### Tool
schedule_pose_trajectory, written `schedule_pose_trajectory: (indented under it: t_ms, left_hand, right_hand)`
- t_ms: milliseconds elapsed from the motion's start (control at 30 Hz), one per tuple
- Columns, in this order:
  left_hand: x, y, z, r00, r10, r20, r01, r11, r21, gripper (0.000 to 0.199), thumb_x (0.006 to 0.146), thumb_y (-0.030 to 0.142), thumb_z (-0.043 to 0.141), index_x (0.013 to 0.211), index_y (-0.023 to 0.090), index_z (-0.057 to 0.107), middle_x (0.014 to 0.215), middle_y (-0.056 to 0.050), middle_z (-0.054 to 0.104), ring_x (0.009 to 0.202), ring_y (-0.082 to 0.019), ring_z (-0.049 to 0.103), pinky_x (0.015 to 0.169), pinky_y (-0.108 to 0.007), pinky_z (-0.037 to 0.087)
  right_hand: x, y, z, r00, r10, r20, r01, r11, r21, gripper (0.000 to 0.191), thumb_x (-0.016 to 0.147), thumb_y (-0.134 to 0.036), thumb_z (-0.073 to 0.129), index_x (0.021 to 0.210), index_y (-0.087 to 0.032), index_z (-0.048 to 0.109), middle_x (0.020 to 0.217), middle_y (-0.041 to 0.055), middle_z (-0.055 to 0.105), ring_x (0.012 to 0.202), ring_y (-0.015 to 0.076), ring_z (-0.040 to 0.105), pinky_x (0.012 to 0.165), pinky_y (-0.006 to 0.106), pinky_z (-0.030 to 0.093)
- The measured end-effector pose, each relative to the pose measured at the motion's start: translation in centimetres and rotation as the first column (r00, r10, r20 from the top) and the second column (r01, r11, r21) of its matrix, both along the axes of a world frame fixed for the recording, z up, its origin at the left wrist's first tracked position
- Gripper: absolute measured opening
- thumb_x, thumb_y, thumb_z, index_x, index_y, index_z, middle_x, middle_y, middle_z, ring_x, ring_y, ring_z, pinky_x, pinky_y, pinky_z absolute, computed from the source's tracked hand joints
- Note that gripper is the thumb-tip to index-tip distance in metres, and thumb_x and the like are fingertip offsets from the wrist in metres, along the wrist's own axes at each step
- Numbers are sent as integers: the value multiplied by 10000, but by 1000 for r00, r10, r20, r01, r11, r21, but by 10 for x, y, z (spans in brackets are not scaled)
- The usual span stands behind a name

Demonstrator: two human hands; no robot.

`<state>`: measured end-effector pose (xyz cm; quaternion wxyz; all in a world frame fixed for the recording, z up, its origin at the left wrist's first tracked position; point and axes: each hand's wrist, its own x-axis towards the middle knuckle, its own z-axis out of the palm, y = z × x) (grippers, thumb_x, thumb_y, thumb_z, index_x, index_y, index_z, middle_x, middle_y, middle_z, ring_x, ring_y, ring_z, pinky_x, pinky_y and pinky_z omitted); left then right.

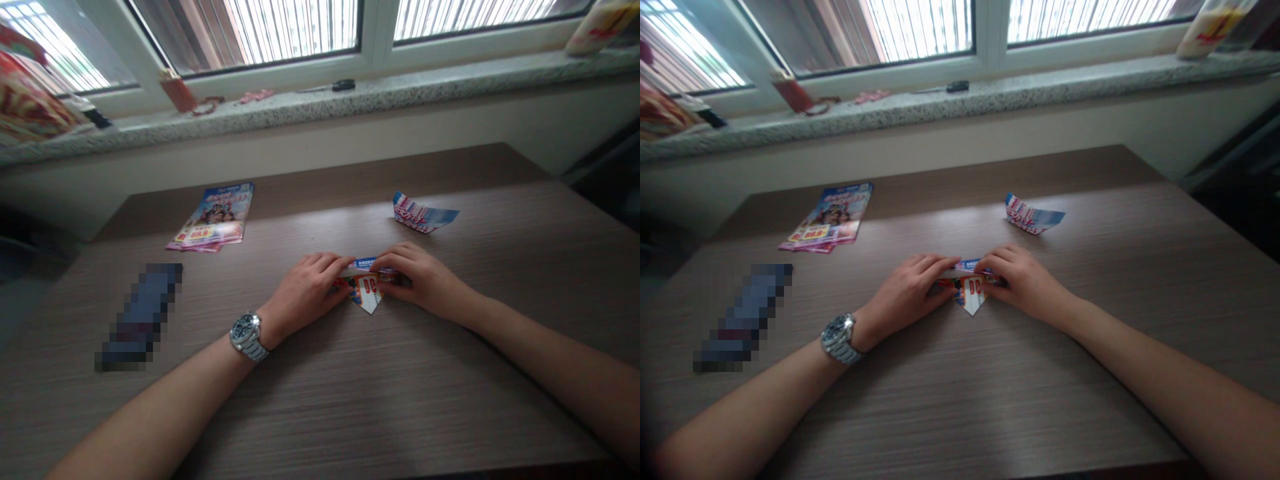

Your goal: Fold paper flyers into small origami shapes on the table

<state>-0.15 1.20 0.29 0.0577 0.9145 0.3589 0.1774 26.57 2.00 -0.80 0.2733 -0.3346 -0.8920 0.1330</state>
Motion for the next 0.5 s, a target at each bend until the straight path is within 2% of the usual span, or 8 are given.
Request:
schedule_pose_trajectory:
  t_ms: [100,300,500]
  left_hand:
    - [0,0,1,999,-22,-25,23,1000,16,413,1005,350,593,1382,193,535,1239,-102,657,1111,-255,623,976,-417,522]
    - [0,0,3,998,-54,-36,56,998,36,304,1028,342,550,1304,227,609,1179,-87,660,1057,-232,629,947,-403,534]
    - [1,0,1,994,-104,16,105,994,-35,244,1046,292,515,1248,205,622,1268,-93,643,1099,-204,648,954,-358,558]
  right_hand:
    - [0,0,0,1000,9,-9,-9,1000,-6,187,950,-310,669,1115,-221,671,1011,90,699,961,253,623,843,395,513]
    - [1,0,1,1000,10,5,-9,1000,-25,337,964,-301,637,1295,-246,662,1081,113,683,1006,264,632,868,424,544]
    - [4,-1,1,998,55,-6,-55,998,-38,282,970,-298,629,1236,-243,707,1220,126,684,1077,258,672,922,424,565]
